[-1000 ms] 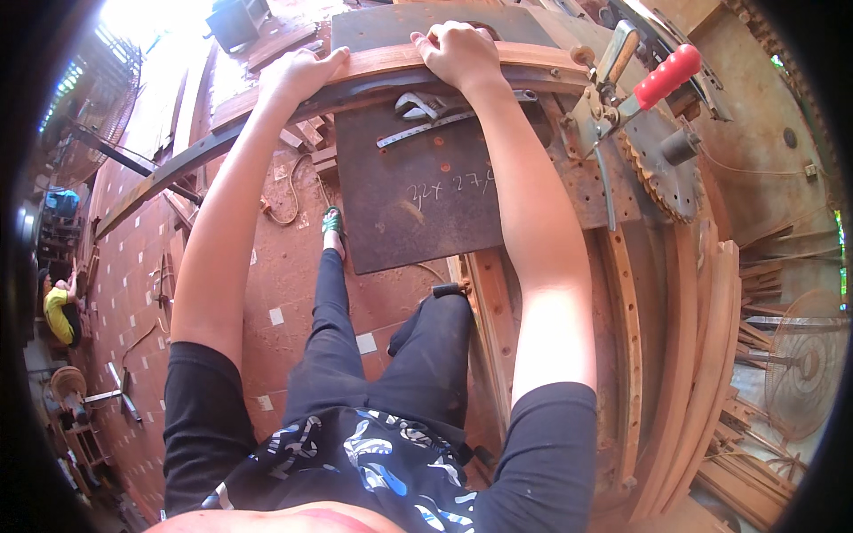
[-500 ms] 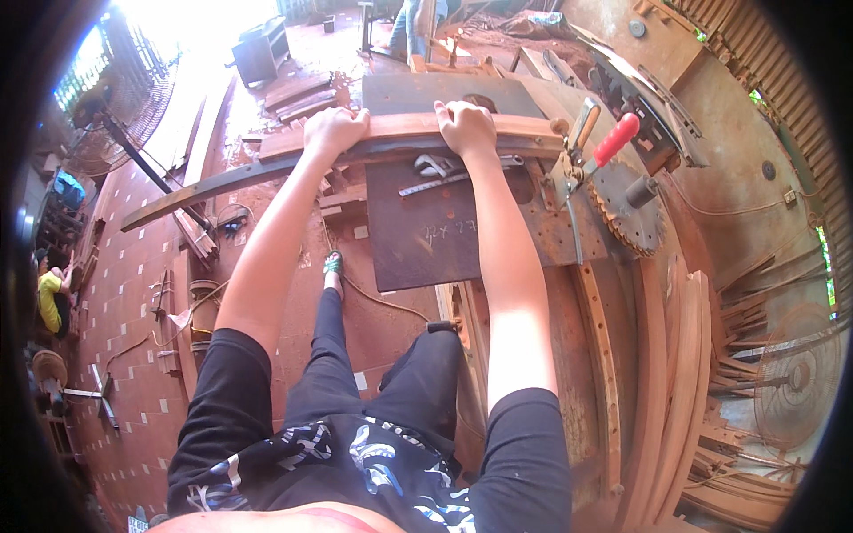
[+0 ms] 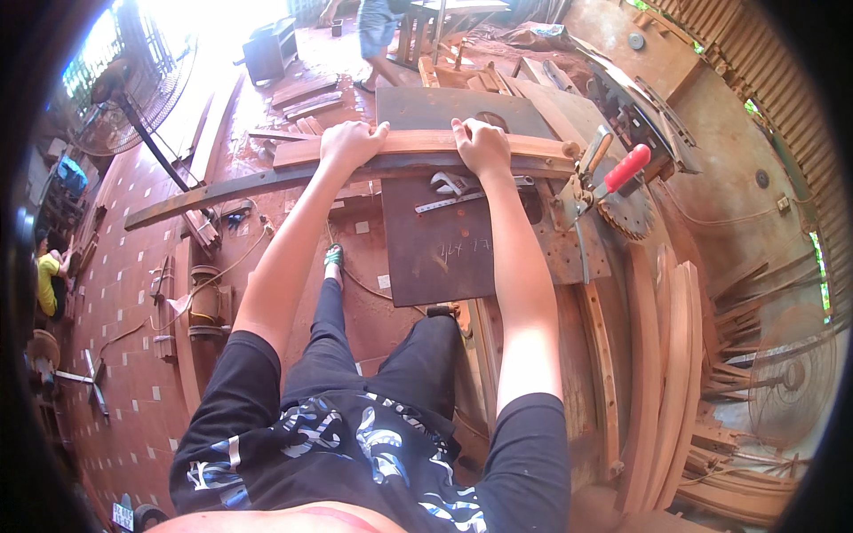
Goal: The person repeatedly places a curved wooden piece onto a metal template on a workbench, aligns it, and presses it into shape. The hands adjust the wood multiple times to conform to the template curve.
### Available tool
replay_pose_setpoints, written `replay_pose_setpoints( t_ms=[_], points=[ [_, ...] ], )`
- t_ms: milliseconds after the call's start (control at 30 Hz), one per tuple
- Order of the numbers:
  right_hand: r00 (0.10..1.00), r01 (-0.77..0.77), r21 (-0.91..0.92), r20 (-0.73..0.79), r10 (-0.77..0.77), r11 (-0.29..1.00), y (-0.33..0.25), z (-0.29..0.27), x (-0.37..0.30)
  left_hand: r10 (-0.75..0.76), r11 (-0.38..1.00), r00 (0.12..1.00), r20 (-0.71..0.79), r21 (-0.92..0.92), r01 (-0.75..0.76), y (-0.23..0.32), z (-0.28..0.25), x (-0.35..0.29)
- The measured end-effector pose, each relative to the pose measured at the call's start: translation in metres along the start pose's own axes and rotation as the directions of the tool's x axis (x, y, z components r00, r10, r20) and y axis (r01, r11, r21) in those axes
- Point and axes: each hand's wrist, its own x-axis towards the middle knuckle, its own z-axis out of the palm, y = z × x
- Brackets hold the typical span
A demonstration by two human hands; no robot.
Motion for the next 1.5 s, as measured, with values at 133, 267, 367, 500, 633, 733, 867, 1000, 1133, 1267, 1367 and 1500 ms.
replay_pose_setpoints(
  t_ms=[133,267,367,500,633,733,867,1000,1133,1267,1367,1500],
  points=[
    [1.0,0.007,0.007,0.031,-0.007,1.0,-0.002,0.0,0.002,0.032,0.999,0.999,-0.013,0.009,-0.032,-0.006,0.002,-0.001],
    [0.994,0.0,-0.009,0.111,0.0,1.0,-0.004,-0.003,0.002,0.054,0.998,0.998,-0.028,0.034,-0.053,-0.01,0.008,0.0],
    [0.988,0.026,0.002,0.155,-0.026,1.0,0.001,-0.001,0.002,0.056,0.998,0.998,-0.018,0.027,-0.055,-0.011,0.008,-0.002],
    [0.976,0.04,-0.011,0.215,-0.037,0.999,-0.001,-0.008,0.0,0.058,0.998,0.998,-0.024,0.003,-0.058,-0.008,0.005,-0.006],
    [0.96,0.04,-0.054,0.277,-0.024,0.998,-0.014,-0.016,-0.002,0.062,0.998,0.998,-0.026,-0.006,-0.063,-0.009,0.002,-0.009],
    [0.945,0.079,-0.059,0.323,-0.055,0.995,-0.014,-0.013,-0.001,0.069,0.997,0.996,-0.052,-0.028,-0.071,-0.013,0.005,-0.012],
    [0.95,0.06,-0.03,0.307,-0.048,0.998,-0.009,-0.014,-0.006,0.098,0.993,0.992,-0.074,-0.052,-0.102,-0.01,0.008,-0.013],
    [0.937,0.041,-0.029,0.348,-0.028,0.999,-0.012,-0.017,-0.007,0.082,0.995,0.996,-0.031,-0.051,-0.084,-0.011,0.008,-0.014],
    [0.928,0.051,-0.032,0.37,-0.035,0.998,-0.014,-0.019,-0.011,0.085,0.994,0.996,-0.017,-0.066,-0.086,-0.01,0.006,-0.017],
    [0.924,0.102,-0.057,0.376,-0.073,0.993,-0.003,-0.021,-0.017,0.115,0.991,0.991,-0.062,-0.058,-0.119,-0.006,0.015,-0.02],
    [0.917,0.144,0.019,0.375,-0.14,0.989,-0.001,-0.02,-0.012,0.124,0.992,0.972,-0.197,-0.006,-0.127,-0.012,0.019,-0.024],
    [0.911,0.199,-0.015,0.37,-0.18,0.98,0.011,-0.012,-0.011,0.133,0.991,0.974,-0.183,0.008,-0.134,-0.017,0.027,-0.024]
  ],
)
